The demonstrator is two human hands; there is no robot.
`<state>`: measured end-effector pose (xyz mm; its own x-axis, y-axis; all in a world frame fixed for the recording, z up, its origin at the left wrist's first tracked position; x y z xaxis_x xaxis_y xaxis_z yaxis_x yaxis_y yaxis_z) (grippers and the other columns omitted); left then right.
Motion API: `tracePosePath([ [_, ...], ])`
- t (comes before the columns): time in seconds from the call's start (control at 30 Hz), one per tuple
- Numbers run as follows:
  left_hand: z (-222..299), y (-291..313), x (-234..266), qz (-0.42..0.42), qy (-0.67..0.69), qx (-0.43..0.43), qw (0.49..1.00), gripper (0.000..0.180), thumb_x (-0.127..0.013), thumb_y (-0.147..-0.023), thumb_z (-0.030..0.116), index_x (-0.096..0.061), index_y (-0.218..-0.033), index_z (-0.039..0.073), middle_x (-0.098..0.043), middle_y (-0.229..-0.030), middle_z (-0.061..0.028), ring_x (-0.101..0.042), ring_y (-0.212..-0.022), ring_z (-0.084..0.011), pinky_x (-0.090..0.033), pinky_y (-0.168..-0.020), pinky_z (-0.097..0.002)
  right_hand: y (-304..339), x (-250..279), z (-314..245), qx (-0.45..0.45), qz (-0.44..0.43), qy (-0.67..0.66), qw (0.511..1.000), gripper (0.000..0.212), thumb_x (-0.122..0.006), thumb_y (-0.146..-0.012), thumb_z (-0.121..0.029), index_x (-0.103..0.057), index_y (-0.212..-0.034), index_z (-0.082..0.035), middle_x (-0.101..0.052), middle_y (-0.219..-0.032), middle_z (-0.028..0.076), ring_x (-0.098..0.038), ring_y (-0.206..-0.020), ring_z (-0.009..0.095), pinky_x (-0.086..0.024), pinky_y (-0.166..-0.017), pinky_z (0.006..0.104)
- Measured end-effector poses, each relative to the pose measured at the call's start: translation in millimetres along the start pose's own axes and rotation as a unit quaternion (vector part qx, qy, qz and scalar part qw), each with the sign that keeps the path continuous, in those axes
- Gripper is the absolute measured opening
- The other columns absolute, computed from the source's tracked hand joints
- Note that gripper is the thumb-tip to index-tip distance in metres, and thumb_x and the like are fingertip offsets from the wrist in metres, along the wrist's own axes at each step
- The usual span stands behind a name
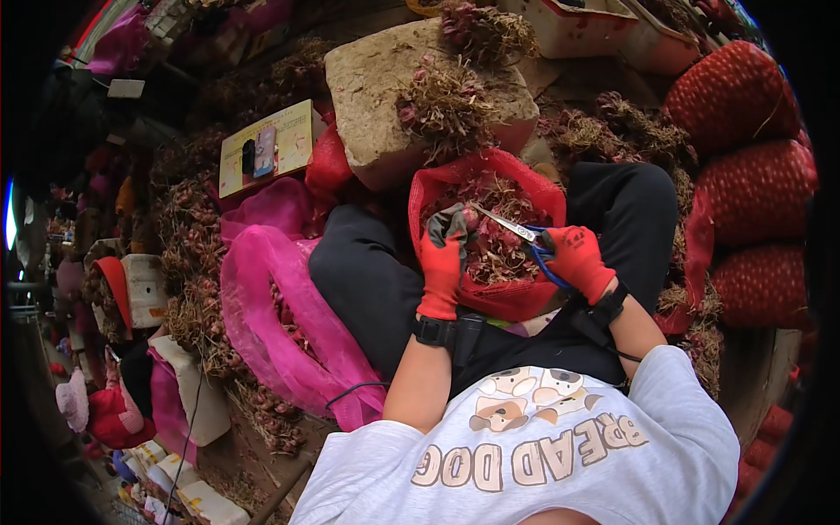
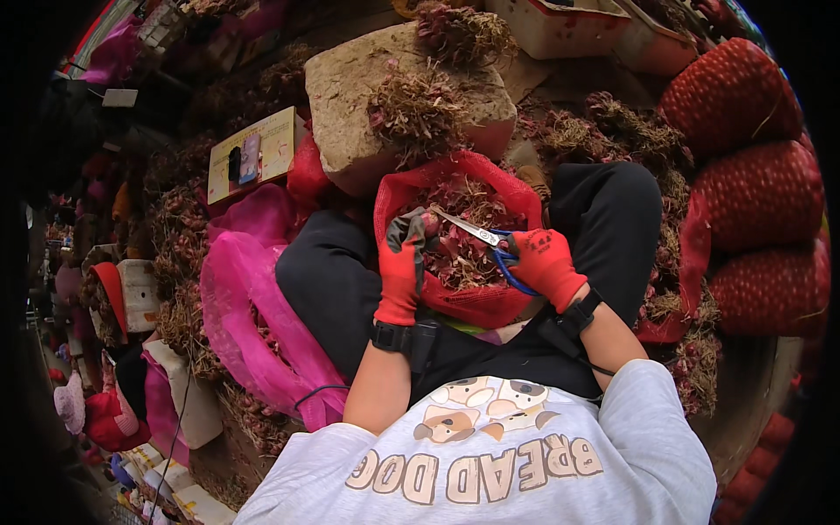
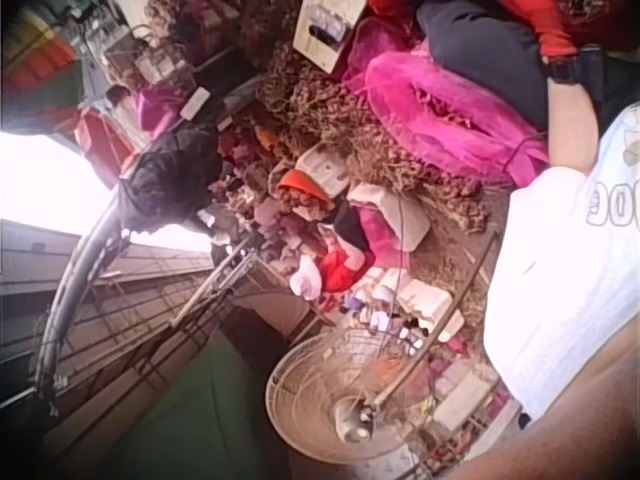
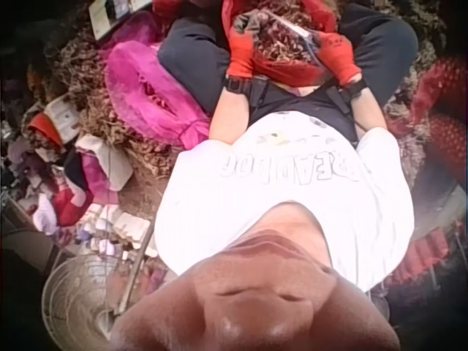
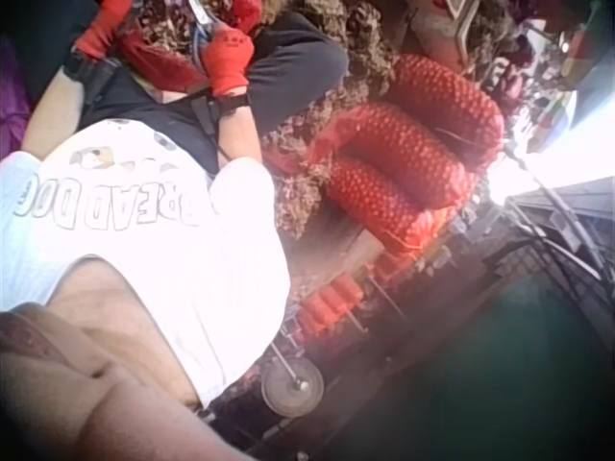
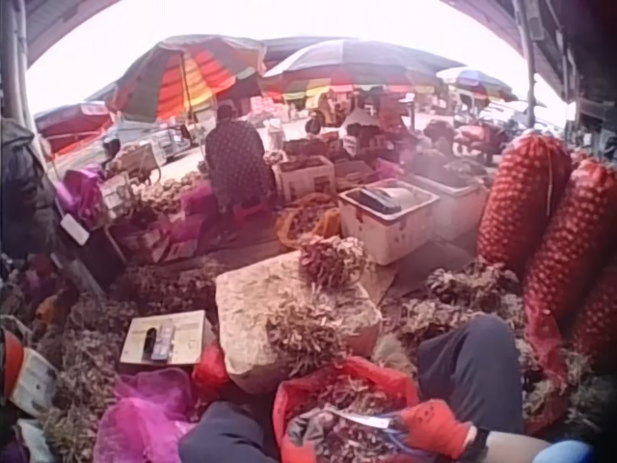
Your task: Trimming the roots and stems of shallots using scissors and placing them into a mesh bag.
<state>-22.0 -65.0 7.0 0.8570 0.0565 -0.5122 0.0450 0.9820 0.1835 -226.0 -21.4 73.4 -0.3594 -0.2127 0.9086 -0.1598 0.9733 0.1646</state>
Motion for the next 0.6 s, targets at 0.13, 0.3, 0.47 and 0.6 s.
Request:
tracePosePath([
  [0.13, 11, 1, -2, -0.001, -0.041, -0.096, 0.995, 0.023, -0.054, -0.088, 0.002, -0.056, -0.111, -0.001, -0.06, -0.103, -0.005, -0.058, -0.091, -0.011, -0.048, -0.082, -0.0239, -2, 6, -9, -0.064, 0.008, -0.058, 0.996, 0.03, -0.064, -0.075, -0.036, -0.06, -0.086, -0.008, -0.062, -0.076, 0.011, -0.061, -0.074, 0.032, -0.047, -0.065, 0.0391],
  [0.3, 22, 7, -7, 0.082, -0.091, -0.16, 0.98, 0.035, -0.054, -0.081, -0.011, -0.051, -0.113, 0.0, -0.057, -0.11, -0.007, -0.055, -0.1, -0.0127, -0.044, -0.09, -0.0245, 2, -1, -14, -0.01, 0.085, -0.032, 0.996, 0.037, -0.067, -0.075, -0.041, -0.06, -0.082, -0.005, -0.062, -0.08, 0.015, -0.061, -0.074, 0.033, -0.046, -0.063, 0.0389],
  [0.47, 39, 14, -19, 0.072, -0.201, -0.244, 0.946, 0.031, -0.057, -0.082, -0.008, -0.049, -0.11, 0.001, -0.055, -0.11, -0.0076, -0.053, -0.1, -0.0121, -0.043, -0.089, -0.0236, 0, 10, -37, -0.034, 0.046, -0.069, 0.996, 0.037, -0.068, -0.074, -0.042, -0.06, -0.08, -0.006, -0.061, -0.073, 0.015, -0.061, -0.069, 0.032, -0.046, -0.06, 0.0384],
  [0.6, 43, 17, -25, 0.067, -0.272, -0.271, 0.921, 0.028, -0.058, -0.082, -0.007, -0.05, -0.107, 0.001, -0.055, -0.11, -0.008, -0.054, -0.098, -0.0122, -0.043, -0.087, -0.0241, 0, 4, -31, -0.042, 0.049, -0.045, 0.997, 0.036, -0.069, -0.073, -0.041, -0.062, -0.081, -0.007, -0.061, -0.07, 0.014, -0.061, -0.064, 0.031, -0.045, -0.057, 0.038],
])
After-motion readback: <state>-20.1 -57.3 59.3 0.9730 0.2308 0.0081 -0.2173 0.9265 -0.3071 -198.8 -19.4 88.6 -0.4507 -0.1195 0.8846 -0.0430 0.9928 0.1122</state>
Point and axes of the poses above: each hand's wrist, its own y-axis away from the middle knuckle, its own x-axis out of the back of the hand, z = x × y, the point moved 5 cm from there along -y, towards the middle knuckle
